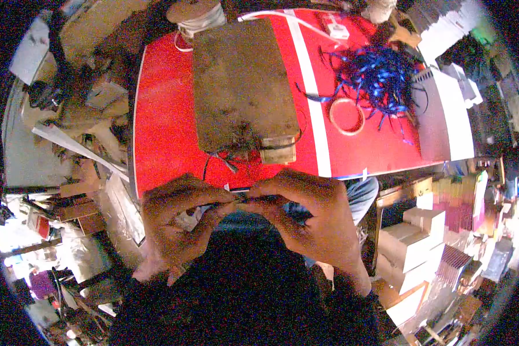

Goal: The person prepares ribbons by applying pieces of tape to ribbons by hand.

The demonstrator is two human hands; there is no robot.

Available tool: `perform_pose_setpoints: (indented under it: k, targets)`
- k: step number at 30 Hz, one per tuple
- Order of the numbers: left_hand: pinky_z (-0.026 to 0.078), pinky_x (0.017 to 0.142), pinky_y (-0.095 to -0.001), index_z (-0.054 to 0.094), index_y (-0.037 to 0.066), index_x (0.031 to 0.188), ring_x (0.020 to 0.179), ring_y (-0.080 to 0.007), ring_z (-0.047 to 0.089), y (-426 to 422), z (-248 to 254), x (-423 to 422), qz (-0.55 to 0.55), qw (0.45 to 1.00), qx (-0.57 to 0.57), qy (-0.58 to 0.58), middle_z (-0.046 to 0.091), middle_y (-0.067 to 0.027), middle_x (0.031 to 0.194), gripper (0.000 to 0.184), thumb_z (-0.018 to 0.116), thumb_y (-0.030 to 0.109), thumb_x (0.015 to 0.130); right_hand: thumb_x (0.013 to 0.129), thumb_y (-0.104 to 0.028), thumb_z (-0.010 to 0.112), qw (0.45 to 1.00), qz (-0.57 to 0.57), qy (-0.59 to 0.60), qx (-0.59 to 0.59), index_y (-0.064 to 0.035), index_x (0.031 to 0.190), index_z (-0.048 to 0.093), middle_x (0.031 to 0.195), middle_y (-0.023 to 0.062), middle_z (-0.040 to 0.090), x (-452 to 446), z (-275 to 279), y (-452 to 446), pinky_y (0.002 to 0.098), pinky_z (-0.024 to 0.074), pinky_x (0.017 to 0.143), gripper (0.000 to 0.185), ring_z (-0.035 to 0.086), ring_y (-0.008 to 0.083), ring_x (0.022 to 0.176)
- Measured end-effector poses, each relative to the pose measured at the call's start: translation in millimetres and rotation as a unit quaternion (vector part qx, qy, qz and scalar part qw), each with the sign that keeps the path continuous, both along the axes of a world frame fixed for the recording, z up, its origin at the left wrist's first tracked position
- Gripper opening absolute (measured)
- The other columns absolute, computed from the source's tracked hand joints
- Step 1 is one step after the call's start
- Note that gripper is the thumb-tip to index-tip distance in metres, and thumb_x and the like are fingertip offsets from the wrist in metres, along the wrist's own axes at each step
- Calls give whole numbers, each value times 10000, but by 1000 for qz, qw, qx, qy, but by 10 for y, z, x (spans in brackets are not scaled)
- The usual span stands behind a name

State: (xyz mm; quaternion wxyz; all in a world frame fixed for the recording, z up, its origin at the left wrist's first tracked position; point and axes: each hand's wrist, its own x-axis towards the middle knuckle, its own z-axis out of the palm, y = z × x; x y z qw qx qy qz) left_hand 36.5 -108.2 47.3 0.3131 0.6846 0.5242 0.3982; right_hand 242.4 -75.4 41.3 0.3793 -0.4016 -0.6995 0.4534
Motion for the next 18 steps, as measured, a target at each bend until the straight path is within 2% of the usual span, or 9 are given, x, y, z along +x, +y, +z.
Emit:
perform_pose_setpoints:
  k: [2, 3, 5, 7, 9, 10, 14, 16, 18]
  targets:
    - [492, 589, -262, 760, 77, 904, 648, -131, 640, 113, 52, -7, 5, 1000, 16, 6, 696, -52, 763, 151, 802, 55, 761, 776, 3, 771, 999, -18, -9, 30, 29, 892, 717, 787, 101, 704, -16, 62, 83, 249, 505, 636, 131, 666, 130, 697]
    - [492, 589, -262, 760, 77, 904, 648, -131, 640, 164, 85, 0, 6, 1000, 18, 4, 696, -52, 763, 151, 802, 55, 761, 776, 3, 771, 999, -16, -11, 32, 29, 892, 717, 787, 101, 704, -26, 82, 156, 249, 505, 636, 131, 666, 130, 697]
    - [526, 610, -286, 750, 48, 948, 707, -168, 686, 309, 144, 11, 55, 997, 9, 55, 722, -110, 819, 170, 756, 13, 783, 776, 11, 770, 992, -22, -46, 116, 25, 889, 723, 779, 95, 697, -38, 125, 363, 246, 501, 654, 123, 660, 127, 717]
    - [529, 611, -290, 743, 28, 940, 713, -182, 704, 525, -1, -39, 45, 998, 40, 26, 723, -122, 811, 137, 750, 41, 804, 804, 23, 744, 989, -8, -88, 116, 32, 919, 722, 806, 100, 696, -18, 131, 597, 250, 501, 667, 117, 652, 125, 742]
    - [549, 698, -263, 741, 21, 968, 796, -137, 706, 681, -50, -49, 56, 998, 26, -29, 742, -91, 877, 156, 775, 89, 832, 847, 25, 712, 991, 31, -56, 120, 45, 954, 717, 854, 109, 701, -31, 19, 844, 252, 507, 673, 109, 649, 128, 748]
    - [551, 712, -269, 737, 8, 978, 790, -134, 702, 740, -58, -62, 55, 998, 20, -31, 743, -97, 885, 155, 760, 104, 857, 883, 22, 681, 988, 48, -118, 87, 57, 989, 710, 907, 120, 710, -15, 72, 913, 256, 520, 696, 115, 651, 127, 768]
    - [547, 714, -268, 739, 9, 968, 779, -126, 701, 864, -163, -99, 63, 998, 8, -26, 744, -96, 864, 149, 758, 96, 850, 903, 6, 662, 988, 69, -102, 91, 61, 995, 713, 937, 130, 722, -39, -78, 1090, 266, 545, 751, 119, 665, 120, 822]
    - [538, 691, -273, 746, 16, 958, 768, -123, 697, 895, -188, -115, 56, 998, 0, 24, 744, -96, 839, 136, 754, 87, 842, 901, 3, 666, 988, 69, -108, 82, 60, 990, 715, 922, 126, 722, -40, -171, 1122, 265, 545, 746, 116, 666, 118, 823]
    - [532, 680, -276, 749, 20, 953, 759, -126, 695, 930, -278, -143, 57, 998, 7, 22, 744, -97, 833, 126, 747, 83, 844, 899, 0, 670, 988, 70, -114, 70, 58, 985, 716, 908, 122, 721, -56, -215, 1140, 264, 546, 742, 114, 668, 116, 823]
